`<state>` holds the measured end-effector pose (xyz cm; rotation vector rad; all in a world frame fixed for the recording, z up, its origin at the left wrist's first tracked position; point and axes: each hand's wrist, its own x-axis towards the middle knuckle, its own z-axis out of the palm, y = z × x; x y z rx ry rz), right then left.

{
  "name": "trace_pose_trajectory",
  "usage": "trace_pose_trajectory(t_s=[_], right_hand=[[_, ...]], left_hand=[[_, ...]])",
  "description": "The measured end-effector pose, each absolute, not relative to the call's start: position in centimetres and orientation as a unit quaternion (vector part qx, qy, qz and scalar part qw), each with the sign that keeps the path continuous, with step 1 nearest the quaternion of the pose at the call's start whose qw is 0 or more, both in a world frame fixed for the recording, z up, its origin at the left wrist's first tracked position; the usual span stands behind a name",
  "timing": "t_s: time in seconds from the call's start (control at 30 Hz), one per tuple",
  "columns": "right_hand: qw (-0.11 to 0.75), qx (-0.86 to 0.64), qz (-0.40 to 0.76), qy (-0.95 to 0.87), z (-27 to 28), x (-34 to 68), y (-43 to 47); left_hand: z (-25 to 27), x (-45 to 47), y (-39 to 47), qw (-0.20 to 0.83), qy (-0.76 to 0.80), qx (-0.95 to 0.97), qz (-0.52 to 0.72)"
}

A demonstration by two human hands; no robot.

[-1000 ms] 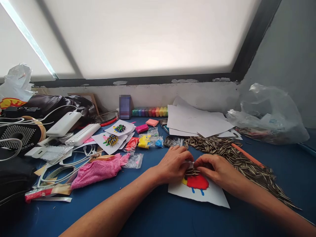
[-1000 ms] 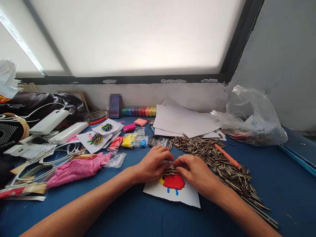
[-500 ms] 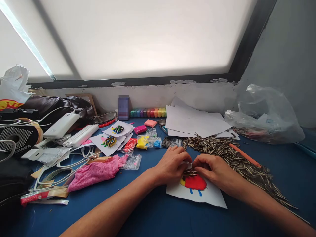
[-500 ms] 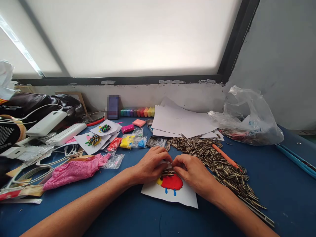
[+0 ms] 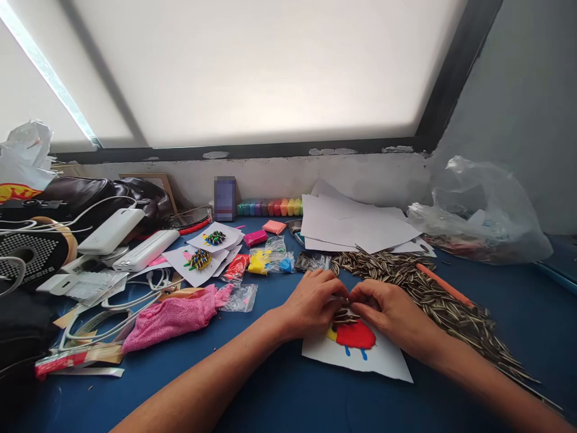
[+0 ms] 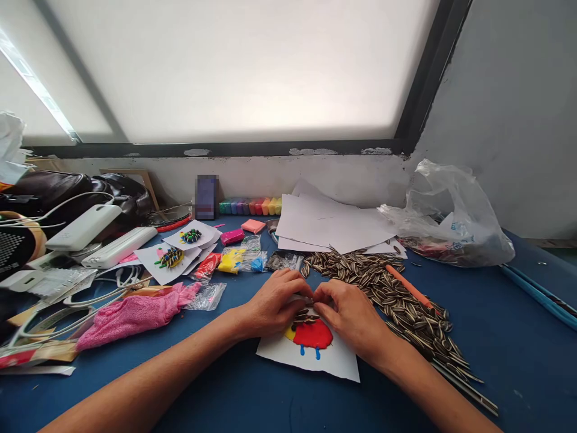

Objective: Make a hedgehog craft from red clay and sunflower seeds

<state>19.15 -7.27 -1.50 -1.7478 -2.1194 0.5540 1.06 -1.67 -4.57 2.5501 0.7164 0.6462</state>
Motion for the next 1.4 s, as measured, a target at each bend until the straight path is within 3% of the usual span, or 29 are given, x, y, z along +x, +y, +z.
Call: trace_pose_trajectory(t_s=[0.57,0.8,1.4], right_hand=[[0.161,-0.594,0.164,-0.771,-1.6,19.9,-7.7],[0.196,-0.597,0.231,-0.743,-0.8,19.9,-8.7],[0.22,-0.579,0.247,-0.746,-1.6,19.4,-8.6]], left_hand=[[-4.5,1.2,-1.8,0.214,0.27,0.913,0.219],[-4.5,1.1,-1.7,0.211,0.268,0.913,0.223],[-4.4,1.1,-1.7,0.214,0.266,0.914,0.219]])
